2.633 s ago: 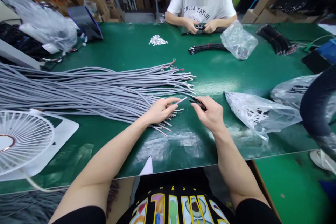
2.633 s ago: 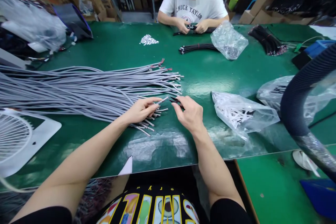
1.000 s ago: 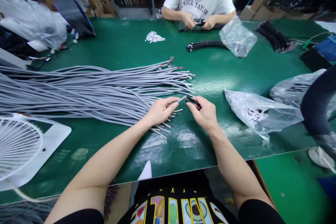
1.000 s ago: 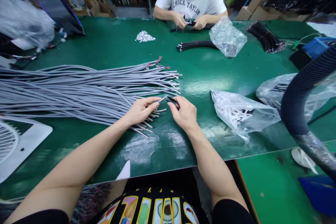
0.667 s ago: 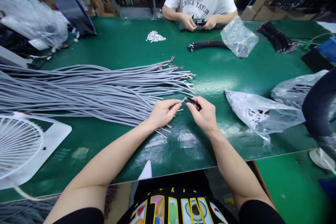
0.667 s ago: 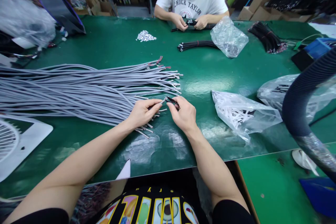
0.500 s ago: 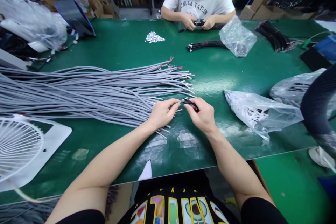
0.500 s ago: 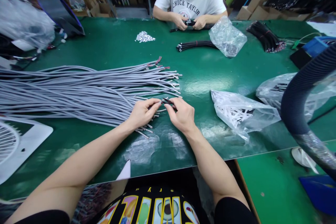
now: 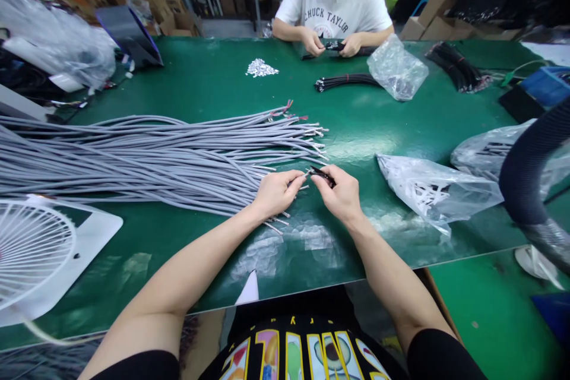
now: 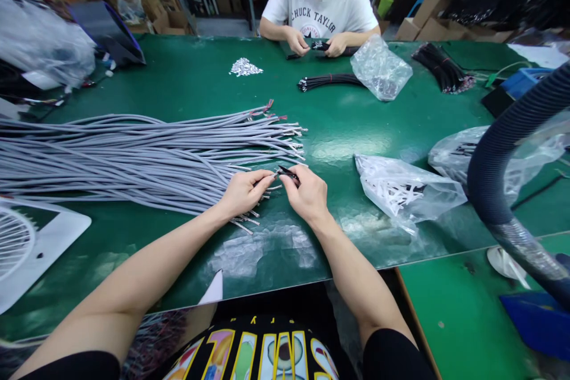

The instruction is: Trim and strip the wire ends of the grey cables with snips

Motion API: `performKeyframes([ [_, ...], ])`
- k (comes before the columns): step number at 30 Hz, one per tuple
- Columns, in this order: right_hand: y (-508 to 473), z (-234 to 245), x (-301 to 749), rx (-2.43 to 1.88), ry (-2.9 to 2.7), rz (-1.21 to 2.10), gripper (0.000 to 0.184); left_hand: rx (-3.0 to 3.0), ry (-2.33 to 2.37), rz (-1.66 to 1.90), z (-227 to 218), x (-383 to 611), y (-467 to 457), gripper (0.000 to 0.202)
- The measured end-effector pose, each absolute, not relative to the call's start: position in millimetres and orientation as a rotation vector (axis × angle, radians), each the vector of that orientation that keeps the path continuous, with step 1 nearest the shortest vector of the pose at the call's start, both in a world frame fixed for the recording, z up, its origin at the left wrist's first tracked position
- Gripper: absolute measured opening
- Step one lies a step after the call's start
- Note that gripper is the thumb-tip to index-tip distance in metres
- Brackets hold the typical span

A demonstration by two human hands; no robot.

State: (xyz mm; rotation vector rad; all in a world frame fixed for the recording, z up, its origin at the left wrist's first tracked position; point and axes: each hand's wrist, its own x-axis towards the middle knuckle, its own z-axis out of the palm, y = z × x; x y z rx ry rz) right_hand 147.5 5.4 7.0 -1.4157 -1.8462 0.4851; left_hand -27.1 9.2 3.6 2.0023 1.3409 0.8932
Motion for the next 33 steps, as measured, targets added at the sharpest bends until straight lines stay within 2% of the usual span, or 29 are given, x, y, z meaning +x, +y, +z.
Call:
performKeyframes([
  [10, 4, 8, 146, -1.368, -1.837, 0.596, 0.02, 1.956, 1.331, 0.902, 2, -28, 12, 0.032],
  [20, 5, 12, 153, -1.438, -1.826, 0.485, 0.02, 1.815, 1.288, 0.986, 8, -29, 17, 0.033],
  [29, 7, 8, 147, -1.469, -1.832, 0.48, 0.018, 1.884, 1.34, 0.884, 6, -28, 13, 0.033],
  [33, 0, 14, 138, -1.382, -1.768, 0.604, 0.018, 1.933, 1.368, 0.873, 2, -25, 12, 0.03],
])
